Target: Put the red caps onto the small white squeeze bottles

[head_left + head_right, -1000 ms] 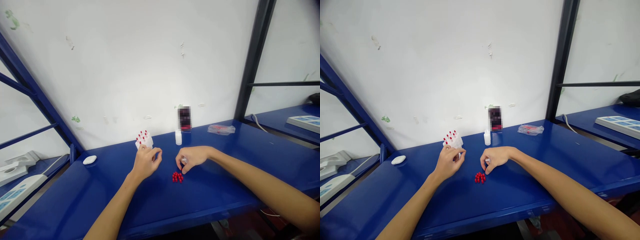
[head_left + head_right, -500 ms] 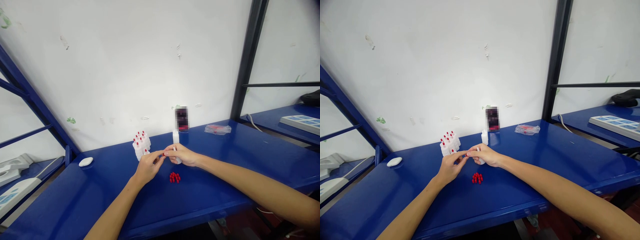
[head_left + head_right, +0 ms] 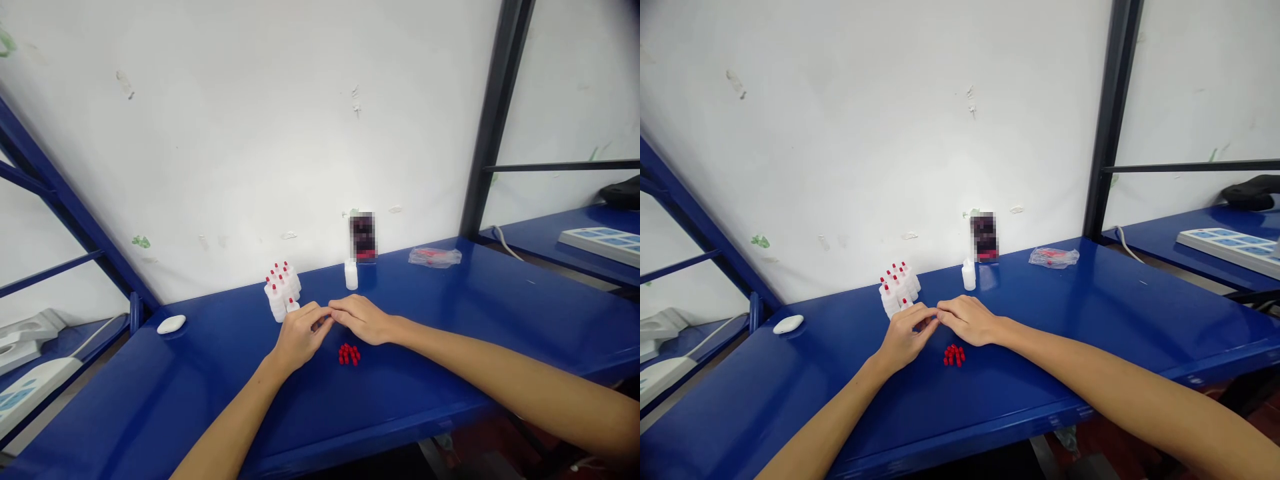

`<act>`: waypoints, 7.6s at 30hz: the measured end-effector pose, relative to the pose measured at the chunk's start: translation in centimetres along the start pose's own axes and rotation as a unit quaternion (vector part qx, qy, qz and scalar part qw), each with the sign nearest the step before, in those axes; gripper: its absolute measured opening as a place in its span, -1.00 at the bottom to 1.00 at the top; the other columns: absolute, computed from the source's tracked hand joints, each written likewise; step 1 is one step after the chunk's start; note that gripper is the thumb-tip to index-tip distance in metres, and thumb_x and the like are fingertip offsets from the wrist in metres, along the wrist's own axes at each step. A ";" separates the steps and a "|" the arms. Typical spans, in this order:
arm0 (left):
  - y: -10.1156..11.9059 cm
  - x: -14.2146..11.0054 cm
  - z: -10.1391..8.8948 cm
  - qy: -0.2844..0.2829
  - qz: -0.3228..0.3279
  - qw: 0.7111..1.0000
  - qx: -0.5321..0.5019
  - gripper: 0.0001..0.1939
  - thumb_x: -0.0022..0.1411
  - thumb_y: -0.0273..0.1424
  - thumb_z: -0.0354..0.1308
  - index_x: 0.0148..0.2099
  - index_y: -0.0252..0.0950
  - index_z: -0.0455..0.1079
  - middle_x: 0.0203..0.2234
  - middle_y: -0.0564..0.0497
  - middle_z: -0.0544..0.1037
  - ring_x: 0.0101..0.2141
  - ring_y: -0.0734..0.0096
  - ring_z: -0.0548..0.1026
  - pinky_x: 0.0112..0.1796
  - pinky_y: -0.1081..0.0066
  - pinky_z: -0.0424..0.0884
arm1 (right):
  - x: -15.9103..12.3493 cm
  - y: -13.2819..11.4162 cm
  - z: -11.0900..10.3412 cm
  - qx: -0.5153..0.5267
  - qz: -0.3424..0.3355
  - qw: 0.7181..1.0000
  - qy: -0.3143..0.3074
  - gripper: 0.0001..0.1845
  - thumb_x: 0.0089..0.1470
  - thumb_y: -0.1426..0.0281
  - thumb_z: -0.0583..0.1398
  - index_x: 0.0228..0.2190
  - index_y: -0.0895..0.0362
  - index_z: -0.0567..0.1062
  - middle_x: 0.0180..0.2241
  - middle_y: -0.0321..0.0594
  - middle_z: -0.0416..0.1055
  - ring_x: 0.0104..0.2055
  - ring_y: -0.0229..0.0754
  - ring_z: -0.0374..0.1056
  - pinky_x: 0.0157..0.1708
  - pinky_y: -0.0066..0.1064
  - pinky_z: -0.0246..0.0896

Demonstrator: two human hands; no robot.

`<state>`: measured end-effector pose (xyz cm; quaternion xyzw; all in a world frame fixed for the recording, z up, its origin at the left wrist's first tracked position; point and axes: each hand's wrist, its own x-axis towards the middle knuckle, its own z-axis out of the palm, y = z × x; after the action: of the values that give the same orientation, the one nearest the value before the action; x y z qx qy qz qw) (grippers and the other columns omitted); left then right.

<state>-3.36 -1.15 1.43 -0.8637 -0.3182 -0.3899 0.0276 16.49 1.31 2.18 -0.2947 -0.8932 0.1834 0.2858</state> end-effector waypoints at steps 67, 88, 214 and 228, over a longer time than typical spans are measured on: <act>1.7 1.0 -2.0 -0.292 -0.087 0.952 -0.017 -0.74 0.18 -0.48 0.11 -0.11 -0.27 0.54 -0.58 0.12 0.47 -0.56 0.52 0.37 -0.44 0.51 0.22 | 1.1 2.5 0.6 -0.015 0.080 0.996 0.034 -0.83 0.12 0.51 0.06 -0.38 0.16 0.45 -0.34 -0.18 0.44 -0.30 -0.19 0.30 -0.23 -0.36 0.14; 1.1 0.5 -1.2 -0.296 -0.061 0.949 -0.084 -0.72 0.37 -0.38 0.06 0.01 -0.17 0.55 -0.34 0.00 0.48 -0.39 0.48 0.39 -0.36 0.49 0.28 | 1.3 2.2 -0.5 0.027 0.124 0.987 0.099 -0.84 -0.02 0.53 0.13 -0.35 0.16 0.47 -0.32 -0.22 0.47 -0.31 -0.20 0.32 -0.26 -0.38 0.16; -2.2 1.4 -5.1 -0.019 -0.287 0.912 0.292 -0.68 0.36 -0.21 -0.02 0.02 -0.18 0.44 -0.50 0.04 0.57 -0.46 0.30 0.53 -0.43 0.46 0.16 | 2.1 7.3 -4.1 0.201 0.092 0.900 0.376 -0.78 -0.05 0.29 0.30 -0.39 0.14 0.43 -0.10 -0.05 0.42 -0.10 -0.07 0.44 -0.05 -0.18 0.34; -2.2 1.4 -4.7 -0.077 -0.285 0.896 0.331 -0.60 0.43 -0.18 -0.11 0.12 -0.15 0.43 -0.38 -0.07 0.64 -0.34 0.19 0.59 -0.37 0.42 0.27 | 3.4 8.6 -4.4 0.123 0.125 0.904 0.389 -0.64 -0.03 0.19 0.31 -0.22 0.15 0.53 -0.34 -0.17 0.51 -0.30 -0.11 0.44 -0.17 -0.19 0.38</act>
<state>-7.00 -0.05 5.25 -0.7044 -0.6627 -0.1852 0.1744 20.65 10.69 2.65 -0.4145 -0.6368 0.1971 0.6195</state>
